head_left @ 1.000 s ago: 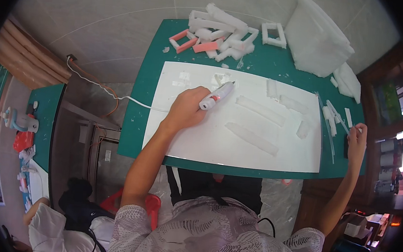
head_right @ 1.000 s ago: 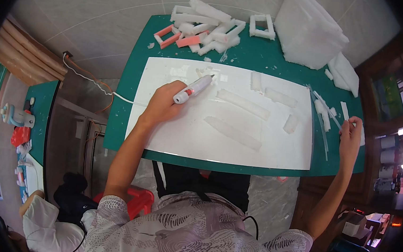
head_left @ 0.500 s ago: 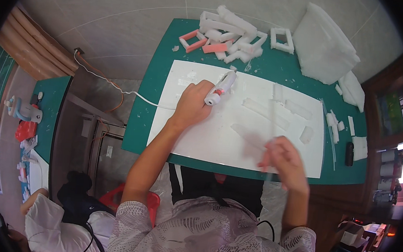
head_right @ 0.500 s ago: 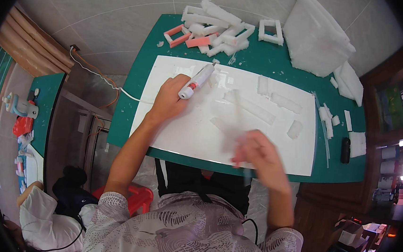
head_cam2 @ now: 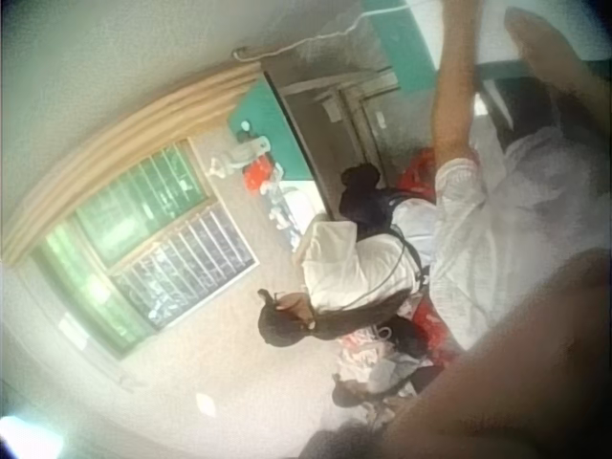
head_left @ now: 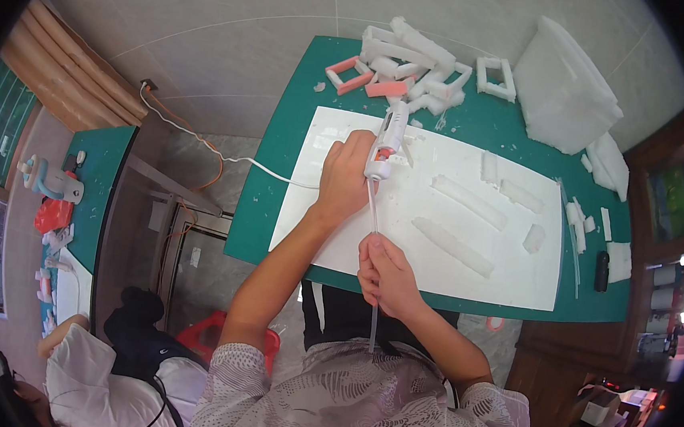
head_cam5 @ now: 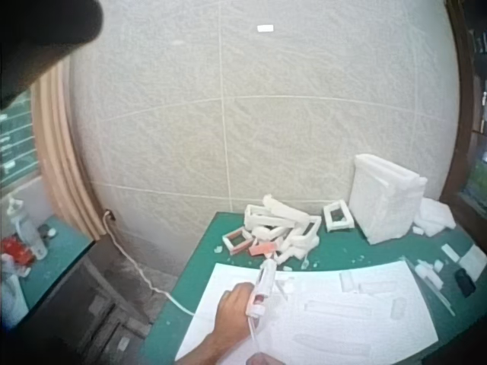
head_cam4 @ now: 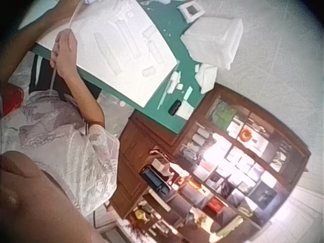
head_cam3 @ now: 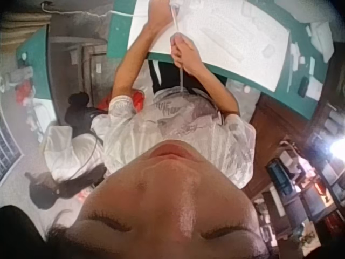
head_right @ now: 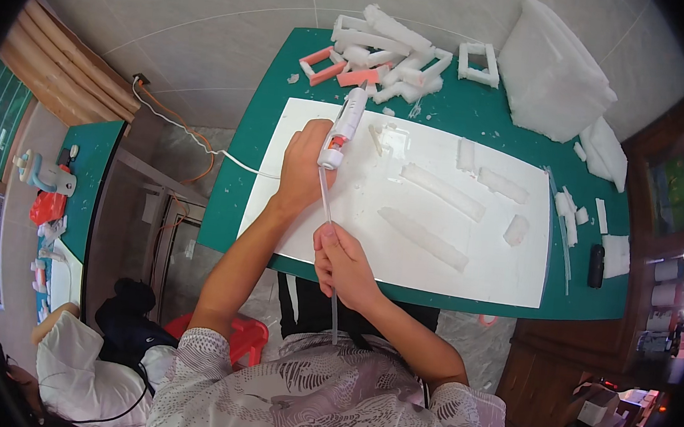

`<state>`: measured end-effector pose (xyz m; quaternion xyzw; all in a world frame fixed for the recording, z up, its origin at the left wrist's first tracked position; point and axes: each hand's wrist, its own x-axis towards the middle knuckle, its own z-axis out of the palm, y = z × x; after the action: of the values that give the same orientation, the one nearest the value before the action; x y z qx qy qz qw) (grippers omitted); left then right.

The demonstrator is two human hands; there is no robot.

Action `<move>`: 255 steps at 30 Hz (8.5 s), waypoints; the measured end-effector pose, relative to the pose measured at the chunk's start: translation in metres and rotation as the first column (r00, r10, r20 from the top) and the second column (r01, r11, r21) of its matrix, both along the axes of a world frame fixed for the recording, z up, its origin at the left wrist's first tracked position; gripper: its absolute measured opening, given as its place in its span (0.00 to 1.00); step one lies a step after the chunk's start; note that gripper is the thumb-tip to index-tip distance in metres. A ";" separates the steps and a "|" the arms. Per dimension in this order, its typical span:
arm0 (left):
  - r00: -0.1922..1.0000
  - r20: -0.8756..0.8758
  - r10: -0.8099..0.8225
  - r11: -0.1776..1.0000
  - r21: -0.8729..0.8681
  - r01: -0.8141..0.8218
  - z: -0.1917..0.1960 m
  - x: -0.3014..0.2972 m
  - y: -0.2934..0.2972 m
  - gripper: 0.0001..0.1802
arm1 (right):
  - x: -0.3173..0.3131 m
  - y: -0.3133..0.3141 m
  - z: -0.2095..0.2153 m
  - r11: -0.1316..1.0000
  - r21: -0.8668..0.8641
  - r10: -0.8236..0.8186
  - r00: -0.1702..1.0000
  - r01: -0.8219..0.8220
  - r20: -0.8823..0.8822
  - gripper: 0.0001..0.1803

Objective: Glue pieces of white foam together using a hot glue gun to create a structured object.

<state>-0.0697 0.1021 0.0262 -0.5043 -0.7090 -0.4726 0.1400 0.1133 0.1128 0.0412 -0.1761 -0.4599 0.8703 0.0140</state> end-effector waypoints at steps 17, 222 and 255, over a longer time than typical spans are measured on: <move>0.998 -0.043 0.048 0.999 -0.015 -0.049 -0.002 -0.002 0.000 0.18 | 0.005 -0.002 0.001 0.988 -0.142 -0.065 0.998 0.060 -0.025 0.19; 0.676 0.735 0.062 0.933 -0.283 0.223 0.009 0.000 -0.001 0.14 | -0.009 0.173 -0.018 0.162 0.969 -0.217 0.965 0.187 -0.150 0.27; 0.709 0.698 0.099 0.909 -0.354 0.221 0.006 -0.002 0.001 0.15 | -0.002 0.181 -0.026 0.047 0.965 -0.163 0.955 0.260 -0.249 0.22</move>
<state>-0.0720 0.1031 0.0323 -0.3280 -0.7739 -0.4721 -0.2657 0.1112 0.2936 0.0152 -0.1536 -0.8932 0.3228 0.2727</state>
